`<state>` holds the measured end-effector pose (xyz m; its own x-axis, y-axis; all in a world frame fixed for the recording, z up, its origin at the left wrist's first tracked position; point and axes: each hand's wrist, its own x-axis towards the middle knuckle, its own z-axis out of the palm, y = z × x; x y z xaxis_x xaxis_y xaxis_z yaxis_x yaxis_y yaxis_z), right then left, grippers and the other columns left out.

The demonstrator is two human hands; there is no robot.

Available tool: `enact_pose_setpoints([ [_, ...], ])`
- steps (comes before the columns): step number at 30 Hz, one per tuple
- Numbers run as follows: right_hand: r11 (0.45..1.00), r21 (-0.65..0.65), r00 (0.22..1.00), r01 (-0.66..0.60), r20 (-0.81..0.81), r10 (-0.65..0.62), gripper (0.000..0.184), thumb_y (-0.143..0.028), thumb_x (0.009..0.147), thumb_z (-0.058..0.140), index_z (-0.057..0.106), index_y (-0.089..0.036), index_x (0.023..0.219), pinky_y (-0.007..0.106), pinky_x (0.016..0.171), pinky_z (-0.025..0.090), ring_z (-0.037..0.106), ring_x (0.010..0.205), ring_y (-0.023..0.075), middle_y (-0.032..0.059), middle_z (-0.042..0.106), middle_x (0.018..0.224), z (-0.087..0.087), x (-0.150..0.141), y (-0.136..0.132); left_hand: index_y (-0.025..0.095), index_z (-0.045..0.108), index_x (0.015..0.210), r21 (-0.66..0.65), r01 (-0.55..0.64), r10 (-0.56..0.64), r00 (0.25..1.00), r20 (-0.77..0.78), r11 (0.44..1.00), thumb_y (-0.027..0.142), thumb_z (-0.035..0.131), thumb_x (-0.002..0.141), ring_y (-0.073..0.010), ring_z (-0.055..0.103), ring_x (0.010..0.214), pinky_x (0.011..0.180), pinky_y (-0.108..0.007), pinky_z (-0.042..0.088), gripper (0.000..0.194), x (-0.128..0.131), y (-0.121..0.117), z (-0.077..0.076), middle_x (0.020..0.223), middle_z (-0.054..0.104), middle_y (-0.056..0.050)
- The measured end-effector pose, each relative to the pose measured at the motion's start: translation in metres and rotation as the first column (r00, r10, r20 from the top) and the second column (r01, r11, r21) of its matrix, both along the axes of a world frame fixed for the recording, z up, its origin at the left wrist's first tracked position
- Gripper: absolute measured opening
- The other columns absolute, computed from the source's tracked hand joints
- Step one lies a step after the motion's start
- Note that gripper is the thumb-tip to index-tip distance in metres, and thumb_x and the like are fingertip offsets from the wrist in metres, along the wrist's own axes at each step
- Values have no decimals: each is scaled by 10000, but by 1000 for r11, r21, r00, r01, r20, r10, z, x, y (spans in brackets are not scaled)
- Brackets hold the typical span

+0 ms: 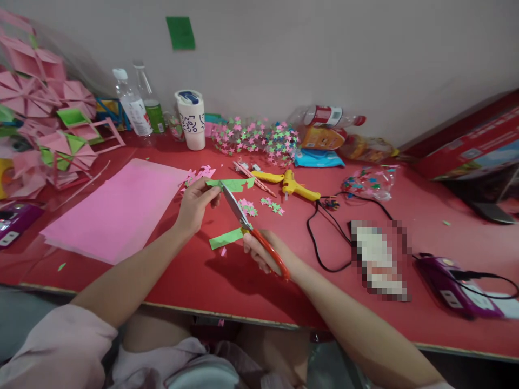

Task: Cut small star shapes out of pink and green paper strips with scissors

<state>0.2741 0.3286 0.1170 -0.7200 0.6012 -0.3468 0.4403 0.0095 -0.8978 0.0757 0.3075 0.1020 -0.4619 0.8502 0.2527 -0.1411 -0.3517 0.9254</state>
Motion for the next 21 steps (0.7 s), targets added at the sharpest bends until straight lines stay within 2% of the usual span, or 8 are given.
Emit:
enact_pose_setpoints([
  [14, 1000, -7, 1000, -9, -24, 9, 442, -607, 834, 515, 456, -200, 676, 192, 354, 319, 379, 305, 66, -92, 375, 391, 3, 2, 0, 185, 565, 668, -7, -10, 9, 1000, -26, 1000, 213, 618, 745, -53, 507, 472, 466, -179, 407, 98, 1, -1, -1, 548, 558, 49],
  [21, 997, -66, 999, 31, -9, -31, 448, -599, 854, 495, 446, -201, 653, 181, 318, 285, 342, 268, 54, -99, 362, 375, -2, -2, -2, 187, 564, 674, 18, -3, 4, 1000, -28, 1000, 208, 604, 767, -48, 493, 475, 471, -173, 395, 103, 6, -2, 1, 534, 542, 57],
])
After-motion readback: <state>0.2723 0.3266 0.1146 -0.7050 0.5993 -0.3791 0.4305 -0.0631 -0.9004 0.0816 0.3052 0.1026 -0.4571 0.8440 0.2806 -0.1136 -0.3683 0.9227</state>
